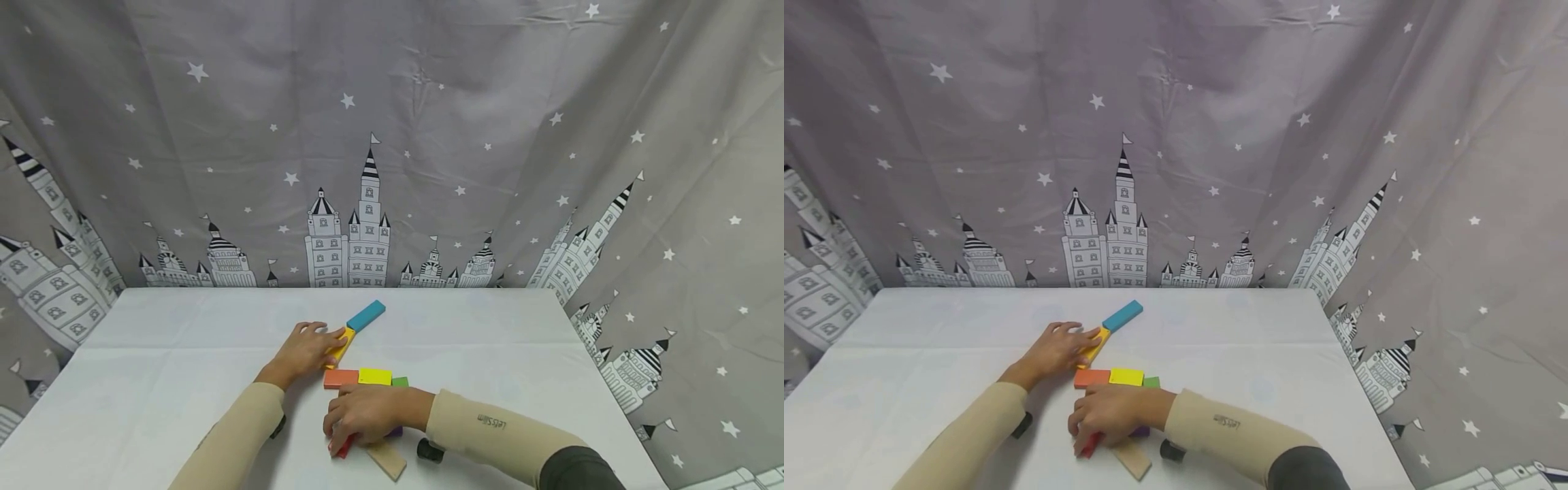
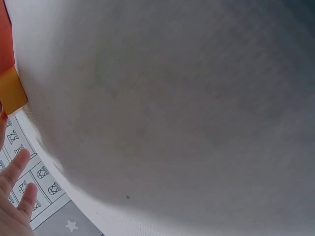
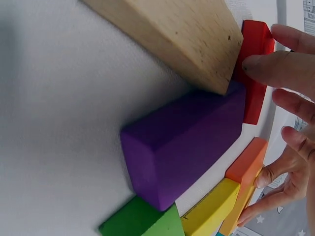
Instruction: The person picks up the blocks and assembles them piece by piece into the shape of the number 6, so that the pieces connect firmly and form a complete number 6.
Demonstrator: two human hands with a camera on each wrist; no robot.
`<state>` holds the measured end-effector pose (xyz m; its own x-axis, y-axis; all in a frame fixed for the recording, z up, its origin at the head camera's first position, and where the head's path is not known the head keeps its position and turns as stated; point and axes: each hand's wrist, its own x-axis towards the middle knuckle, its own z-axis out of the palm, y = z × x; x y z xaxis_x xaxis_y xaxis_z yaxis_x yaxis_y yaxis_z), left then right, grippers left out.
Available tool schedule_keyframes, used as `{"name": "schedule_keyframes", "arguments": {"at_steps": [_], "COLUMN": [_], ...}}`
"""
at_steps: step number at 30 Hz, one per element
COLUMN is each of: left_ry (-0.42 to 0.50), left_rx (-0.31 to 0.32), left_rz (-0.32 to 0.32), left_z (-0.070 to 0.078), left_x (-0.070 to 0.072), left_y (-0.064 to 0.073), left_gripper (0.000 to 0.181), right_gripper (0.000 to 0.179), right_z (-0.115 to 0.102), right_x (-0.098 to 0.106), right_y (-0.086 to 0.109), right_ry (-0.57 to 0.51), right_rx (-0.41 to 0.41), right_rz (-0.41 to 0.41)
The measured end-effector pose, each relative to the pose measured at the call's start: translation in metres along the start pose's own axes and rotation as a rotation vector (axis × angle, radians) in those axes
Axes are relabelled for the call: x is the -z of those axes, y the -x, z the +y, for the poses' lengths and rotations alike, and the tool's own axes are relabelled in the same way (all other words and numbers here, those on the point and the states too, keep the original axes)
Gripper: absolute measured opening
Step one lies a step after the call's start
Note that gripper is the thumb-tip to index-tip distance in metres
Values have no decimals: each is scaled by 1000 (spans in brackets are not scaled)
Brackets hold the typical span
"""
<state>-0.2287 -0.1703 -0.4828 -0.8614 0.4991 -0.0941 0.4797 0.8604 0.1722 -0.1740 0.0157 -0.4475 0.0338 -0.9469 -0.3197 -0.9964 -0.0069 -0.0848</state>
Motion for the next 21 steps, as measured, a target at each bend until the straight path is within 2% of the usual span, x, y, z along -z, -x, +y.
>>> {"name": "schedule_keyframes", "arguments": {"at_steps": [13,21], "left_ry": [-9,-13], "left_rx": [-8,-6], "left_rz": [12,10], "left_z": [0,-1], "left_x": [-1,-2], "left_y": [2,1], "left_gripper": [54,53], "right_gripper": [31,28], "right_z": [-5,-3], "right_x": [0,-1], "right_y": [-7,-13], "right_ry": [11,-7], "right_rx": [-1,11], "right_rz": [1,46]}}
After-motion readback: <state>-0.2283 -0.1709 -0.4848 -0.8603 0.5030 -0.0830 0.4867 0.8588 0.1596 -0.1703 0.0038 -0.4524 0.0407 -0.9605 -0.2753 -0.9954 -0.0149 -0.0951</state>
